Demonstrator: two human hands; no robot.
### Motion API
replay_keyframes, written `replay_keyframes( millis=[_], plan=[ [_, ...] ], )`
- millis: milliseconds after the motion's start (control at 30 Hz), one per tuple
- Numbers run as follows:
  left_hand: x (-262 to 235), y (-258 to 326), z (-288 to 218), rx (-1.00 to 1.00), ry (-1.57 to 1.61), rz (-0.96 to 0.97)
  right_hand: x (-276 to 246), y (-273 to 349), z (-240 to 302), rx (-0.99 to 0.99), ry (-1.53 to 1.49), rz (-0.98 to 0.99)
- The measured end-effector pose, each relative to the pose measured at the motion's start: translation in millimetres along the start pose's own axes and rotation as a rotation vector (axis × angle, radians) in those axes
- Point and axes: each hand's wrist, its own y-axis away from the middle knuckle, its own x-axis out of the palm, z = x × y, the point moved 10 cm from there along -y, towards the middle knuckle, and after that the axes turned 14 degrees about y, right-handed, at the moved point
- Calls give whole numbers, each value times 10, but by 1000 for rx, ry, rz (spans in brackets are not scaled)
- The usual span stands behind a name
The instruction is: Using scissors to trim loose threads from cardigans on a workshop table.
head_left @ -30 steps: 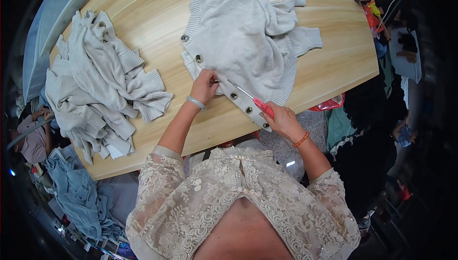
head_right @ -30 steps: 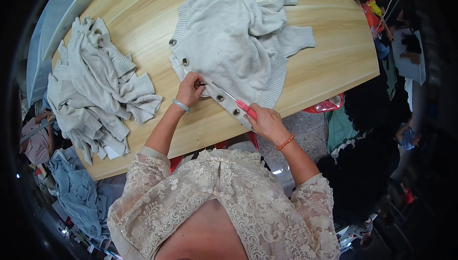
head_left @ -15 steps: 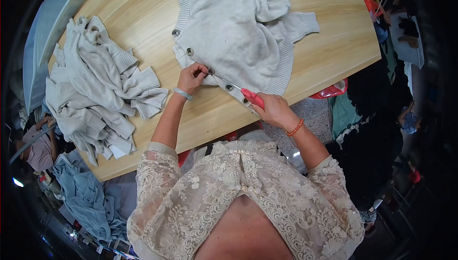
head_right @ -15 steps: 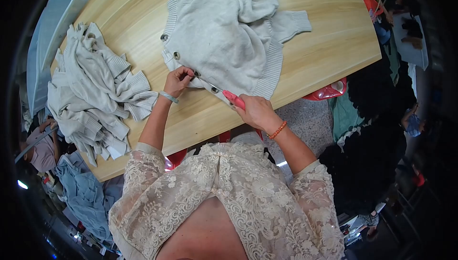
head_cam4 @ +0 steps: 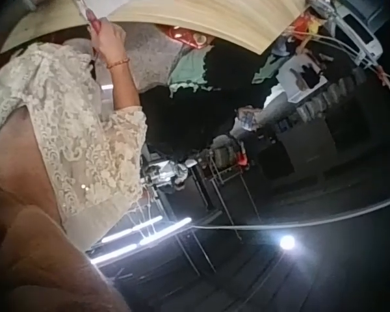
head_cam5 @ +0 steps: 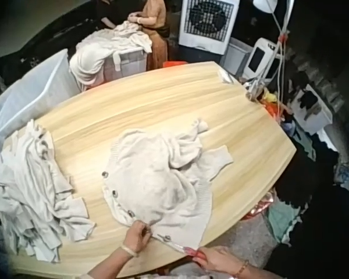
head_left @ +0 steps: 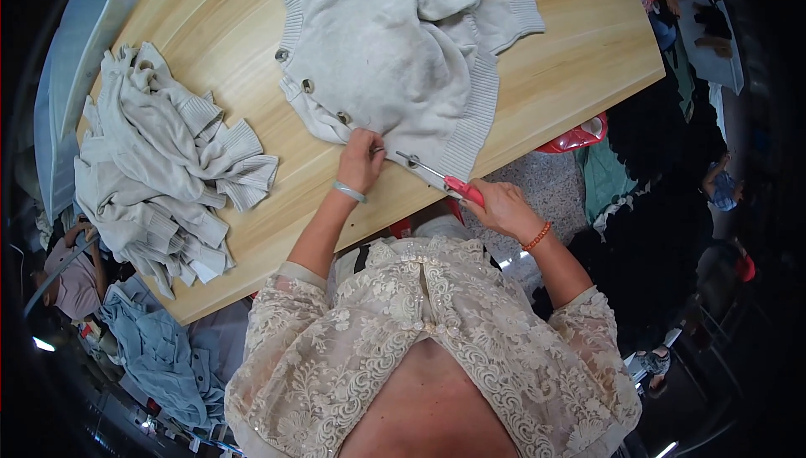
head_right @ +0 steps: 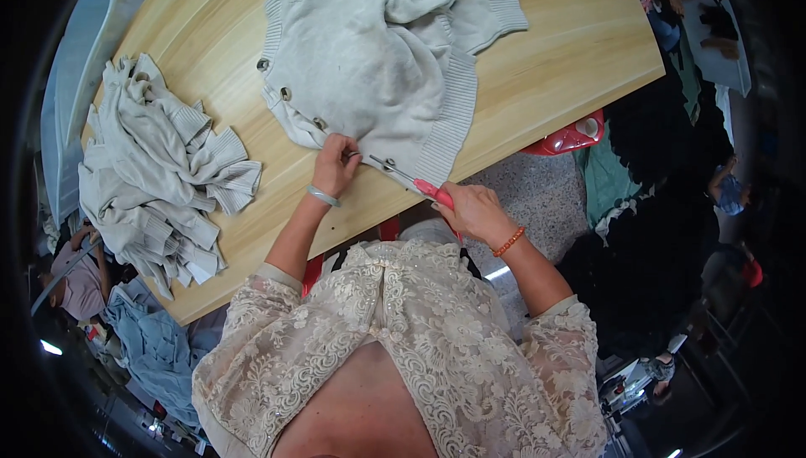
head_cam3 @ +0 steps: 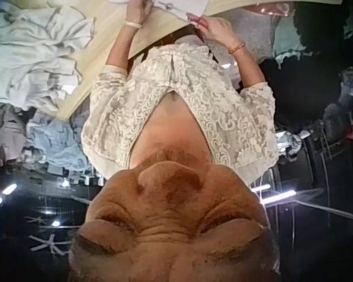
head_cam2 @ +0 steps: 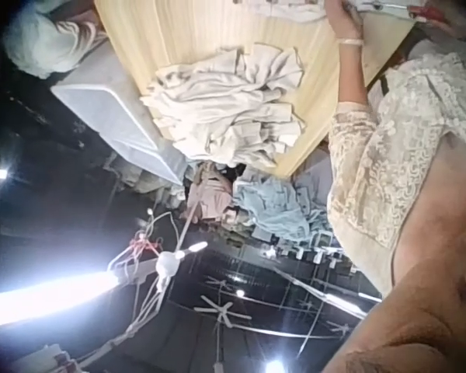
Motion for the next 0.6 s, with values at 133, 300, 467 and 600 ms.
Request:
replay_keyframes(
  millis=[133,300,467,600],
  plan=[
    [-72,-28,135,-105,135,92,9,-8,65,-27,-10,-24],
    [-145,28,327,-162,319,118,41,-120,151,-52,-41,-9],
    [-271,-62,317,-209,320,3,22,-82,61,-44,-57,-43],
    [-420,-28,-640,345,-472,-300,-10,56,-97,-27,-69,-109]
  ],
)
